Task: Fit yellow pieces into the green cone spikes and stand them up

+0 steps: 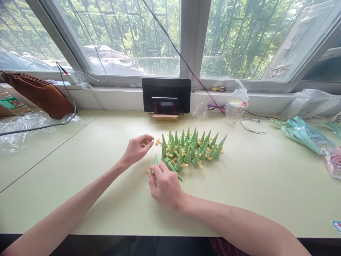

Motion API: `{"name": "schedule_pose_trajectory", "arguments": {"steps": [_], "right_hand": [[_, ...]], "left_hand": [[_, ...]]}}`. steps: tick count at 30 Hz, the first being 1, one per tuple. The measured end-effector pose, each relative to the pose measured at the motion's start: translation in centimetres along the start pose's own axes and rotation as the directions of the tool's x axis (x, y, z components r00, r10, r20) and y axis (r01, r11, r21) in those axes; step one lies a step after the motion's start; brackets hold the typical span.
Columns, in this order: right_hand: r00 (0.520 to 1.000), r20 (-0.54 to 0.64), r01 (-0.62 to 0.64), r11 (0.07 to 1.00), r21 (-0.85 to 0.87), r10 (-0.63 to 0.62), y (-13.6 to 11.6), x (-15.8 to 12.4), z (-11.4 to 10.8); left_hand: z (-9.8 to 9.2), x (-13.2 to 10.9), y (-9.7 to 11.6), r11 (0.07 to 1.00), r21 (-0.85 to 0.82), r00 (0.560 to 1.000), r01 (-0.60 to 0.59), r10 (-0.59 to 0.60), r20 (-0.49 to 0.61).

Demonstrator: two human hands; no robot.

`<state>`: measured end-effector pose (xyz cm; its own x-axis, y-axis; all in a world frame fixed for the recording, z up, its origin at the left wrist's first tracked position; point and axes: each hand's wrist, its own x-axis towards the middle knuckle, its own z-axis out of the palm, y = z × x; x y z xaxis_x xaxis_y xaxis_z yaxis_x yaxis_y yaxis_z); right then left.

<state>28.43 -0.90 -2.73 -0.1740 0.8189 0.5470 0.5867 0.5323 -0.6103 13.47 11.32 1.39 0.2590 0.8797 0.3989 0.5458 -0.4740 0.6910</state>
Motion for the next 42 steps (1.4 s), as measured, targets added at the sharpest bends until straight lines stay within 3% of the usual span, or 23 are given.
{"name": "schedule_pose_trajectory", "arguments": {"steps": [5, 9, 13, 16, 20, 25, 31, 36, 42], "right_hand": [[0.997, 0.057, -0.045, 0.988, -0.146, 0.054, -0.2, 0.1, -0.2], [0.98, 0.185, -0.031, 0.967, -0.254, 0.08, -0.5, 0.3, -0.5], [0.968, 0.237, -0.007, 0.952, -0.307, 0.084, -0.4, 0.4, -0.5], [0.965, 0.248, -0.01, 0.963, -0.27, 0.08, -0.1, 0.4, -0.4], [0.98, 0.189, -0.051, 0.997, -0.052, 0.06, 0.2, 0.3, -0.3], [0.986, 0.119, -0.14, 0.959, 0.245, 0.114, 0.3, 0.3, -0.2], [0.98, 0.051, -0.197, 0.915, 0.353, 0.192, 0.2, 0.2, -0.1], [0.978, 0.028, -0.202, 0.907, 0.369, 0.206, 0.3, 0.1, 0.1], [0.981, 0.011, -0.184, 0.921, 0.342, 0.192, 0.4, -0.1, 0.1]], "left_hand": [[-1.0, -1.7, -0.6, 0.999, -0.039, 0.985, -0.025, 0.031, 0.172], [-0.9, -3.1, -1.4, 1.0, -0.01, 0.989, -0.015, 0.016, 0.146], [-0.7, -3.4, -1.6, 1.0, 0.007, 0.989, -0.02, 0.019, 0.148], [-0.6, -3.4, -1.4, 0.999, -0.029, 0.986, 0.019, -0.013, 0.167], [-0.7, -3.5, -0.7, 0.979, -0.117, 0.957, 0.165, -0.13, 0.258], [-1.2, -3.6, 0.2, 0.847, -0.285, 0.837, 0.449, -0.286, 0.467], [-1.0, -4.0, 0.3, 0.638, -0.456, 0.722, 0.62, -0.239, 0.649], [-1.1, -4.0, 1.1, 0.446, -0.555, 0.674, 0.702, -0.165, 0.721], [-1.2, -4.0, 1.0, 0.395, -0.614, 0.69, 0.684, -0.076, 0.72]]}}
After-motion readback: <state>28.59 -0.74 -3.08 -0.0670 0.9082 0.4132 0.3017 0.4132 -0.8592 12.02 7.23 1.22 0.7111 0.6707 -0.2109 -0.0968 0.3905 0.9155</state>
